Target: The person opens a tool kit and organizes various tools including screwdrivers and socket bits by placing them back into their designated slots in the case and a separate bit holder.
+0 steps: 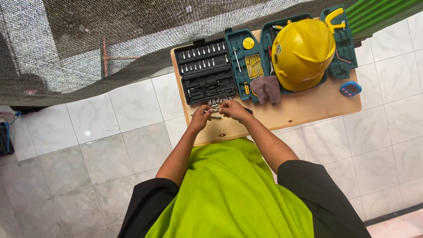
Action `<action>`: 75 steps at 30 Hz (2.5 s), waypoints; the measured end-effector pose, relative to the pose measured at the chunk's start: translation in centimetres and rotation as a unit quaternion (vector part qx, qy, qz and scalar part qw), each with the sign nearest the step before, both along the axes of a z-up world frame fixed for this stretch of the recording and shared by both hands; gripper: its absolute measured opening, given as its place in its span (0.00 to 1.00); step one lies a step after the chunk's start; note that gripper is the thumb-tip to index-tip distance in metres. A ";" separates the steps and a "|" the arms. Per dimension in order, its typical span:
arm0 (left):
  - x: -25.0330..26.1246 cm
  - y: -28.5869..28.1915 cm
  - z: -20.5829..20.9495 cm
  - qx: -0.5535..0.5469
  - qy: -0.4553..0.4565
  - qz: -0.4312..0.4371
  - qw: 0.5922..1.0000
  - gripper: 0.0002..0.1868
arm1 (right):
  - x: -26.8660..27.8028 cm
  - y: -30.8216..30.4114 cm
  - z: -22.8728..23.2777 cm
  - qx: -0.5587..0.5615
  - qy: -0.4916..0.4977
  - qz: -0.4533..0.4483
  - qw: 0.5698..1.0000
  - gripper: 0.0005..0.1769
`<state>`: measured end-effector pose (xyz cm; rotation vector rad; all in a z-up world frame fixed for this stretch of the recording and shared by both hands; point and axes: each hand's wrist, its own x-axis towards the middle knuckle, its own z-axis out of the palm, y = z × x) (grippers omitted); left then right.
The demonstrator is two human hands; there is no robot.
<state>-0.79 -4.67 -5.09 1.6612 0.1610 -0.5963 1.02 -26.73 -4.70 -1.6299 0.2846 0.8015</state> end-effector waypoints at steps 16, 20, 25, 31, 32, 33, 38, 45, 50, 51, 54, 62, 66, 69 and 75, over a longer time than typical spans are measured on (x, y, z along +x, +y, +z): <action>-0.8 1.6 1.9 0.094 -0.077 0.028 0.992 0.12 | -1.5 -0.2 5.7 -0.435 -0.235 0.093 0.864 0.12; -0.8 1.5 2.0 0.084 -0.077 0.023 0.993 0.12 | 1.5 0.6 6.1 -0.418 -0.277 0.079 0.862 0.13; -0.4 1.7 3.1 0.093 -0.083 0.036 0.992 0.12 | 5.9 2.3 6.0 -0.419 -0.356 0.098 0.829 0.18; -1.0 2.7 4.4 0.107 -0.081 0.075 0.988 0.11 | 8.1 3.6 4.1 -0.408 -0.445 0.173 0.778 0.17; -1.1 3.0 4.6 0.114 -0.074 0.078 0.988 0.11 | 8.5 3.7 3.5 -0.435 -0.463 0.197 0.747 0.14; -1.3 3.4 4.7 0.121 -0.067 0.081 0.987 0.11 | 8.8 3.7 3.0 -0.461 -0.480 0.220 0.713 0.10; -1.3 4.5 4.9 0.120 -0.082 0.097 0.985 0.10 | 9.7 3.6 1.4 -0.455 -0.495 0.254 0.695 0.10; -0.6 3.6 5.0 0.113 -0.072 0.075 0.988 0.11 | 10.3 3.5 1.0 -0.443 -0.485 0.270 0.704 0.06; -0.1 2.8 5.1 0.118 -0.062 0.051 0.990 0.11 | 10.6 3.2 0.9 -0.440 -0.498 0.281 0.692 0.07; 0.1 2.8 5.0 0.114 -0.064 0.048 0.990 0.11 | 10.7 3.1 0.9 -0.438 -0.501 0.275 0.694 0.07; 0.2 2.7 4.7 0.110 -0.088 0.041 0.989 0.11 | 9.8 2.9 1.0 -0.437 -0.493 0.218 0.720 0.05; 0.1 2.6 2.8 0.095 -0.062 0.038 0.993 0.11 | 3.8 -1.4 3.8 -0.395 -0.432 0.213 0.782 0.10; 0.3 2.4 2.0 0.101 -0.048 0.034 0.993 0.11 | 1.9 -2.9 4.8 -0.406 -0.425 0.260 0.766 0.11; 0.4 2.0 2.0 0.123 -0.053 0.015 0.991 0.12 | 1.0 -2.7 4.5 -0.422 -0.425 0.265 0.755 0.10; 0.3 2.0 2.1 0.119 -0.049 0.005 0.992 0.14 | 0.2 -2.0 4.5 -0.452 -0.453 0.284 0.714 0.08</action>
